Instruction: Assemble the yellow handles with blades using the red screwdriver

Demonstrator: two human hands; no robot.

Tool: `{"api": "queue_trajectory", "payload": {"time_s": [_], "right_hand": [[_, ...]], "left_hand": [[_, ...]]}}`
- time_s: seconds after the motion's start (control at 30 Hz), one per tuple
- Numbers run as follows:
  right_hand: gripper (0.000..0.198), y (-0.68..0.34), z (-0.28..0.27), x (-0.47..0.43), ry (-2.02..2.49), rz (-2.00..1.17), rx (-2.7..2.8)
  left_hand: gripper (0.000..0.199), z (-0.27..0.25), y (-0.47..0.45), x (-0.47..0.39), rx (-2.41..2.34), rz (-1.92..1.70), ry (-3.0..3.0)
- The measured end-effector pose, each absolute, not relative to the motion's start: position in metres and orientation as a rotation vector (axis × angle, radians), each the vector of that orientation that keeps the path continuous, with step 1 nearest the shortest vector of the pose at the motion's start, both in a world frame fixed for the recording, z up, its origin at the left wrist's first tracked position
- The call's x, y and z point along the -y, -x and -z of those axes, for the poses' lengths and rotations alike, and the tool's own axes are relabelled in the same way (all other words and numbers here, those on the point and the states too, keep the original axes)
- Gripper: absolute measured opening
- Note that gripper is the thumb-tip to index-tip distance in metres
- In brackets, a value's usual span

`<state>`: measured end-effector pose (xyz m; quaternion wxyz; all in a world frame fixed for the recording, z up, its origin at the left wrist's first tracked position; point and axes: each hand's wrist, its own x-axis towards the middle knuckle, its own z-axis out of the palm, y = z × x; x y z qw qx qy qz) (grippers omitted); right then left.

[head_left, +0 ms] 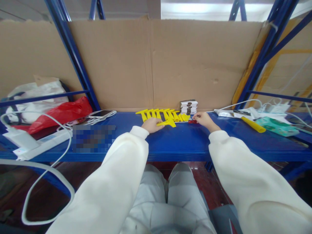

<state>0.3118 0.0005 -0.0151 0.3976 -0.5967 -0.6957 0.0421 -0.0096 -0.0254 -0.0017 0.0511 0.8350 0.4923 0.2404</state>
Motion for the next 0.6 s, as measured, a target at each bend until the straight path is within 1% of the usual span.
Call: {"api": "queue_trajectory", "payload": {"time_s": [0.1, 0.17, 0.27, 0.33, 0.4, 0.5, 0.6], "right_hand": [[0.024, -0.313, 0.016, -0.002, 1.519, -0.106, 1.769], [0.025, -0.313, 0.016, -0.001, 1.537, -0.1, 1.774], [0.026, -0.311, 0.013, 0.002, 1.598, -0.07, 1.782], [0.027, -0.31, 0.011, 0.003, 1.668, -0.046, 1.79], [0.027, -0.31, 0.01, 0.003, 1.746, -0.027, 1.8], [0.028, -0.311, 0.011, 0.002, 1.855, -0.013, 1.809], [0.027, -0.312, 0.014, 0.002, 1.904, 0.029, 1.824]], "left_hand": [[0.028, -0.007, -0.005, 0.032, -1.573, -0.443, -2.708], [0.031, -0.012, -0.018, 0.035, -1.646, -0.348, -2.731], [0.04, -0.018, -0.035, 0.038, -1.762, -0.286, -2.658], [0.044, -0.019, -0.042, 0.039, -1.792, -0.299, -2.599], [0.044, -0.016, -0.045, 0.037, -1.817, -0.397, -2.571], [0.038, -0.008, -0.041, 0.032, -1.802, -0.577, -2.538], [0.033, -0.003, -0.033, 0.026, -1.783, -0.68, -2.498]]}}
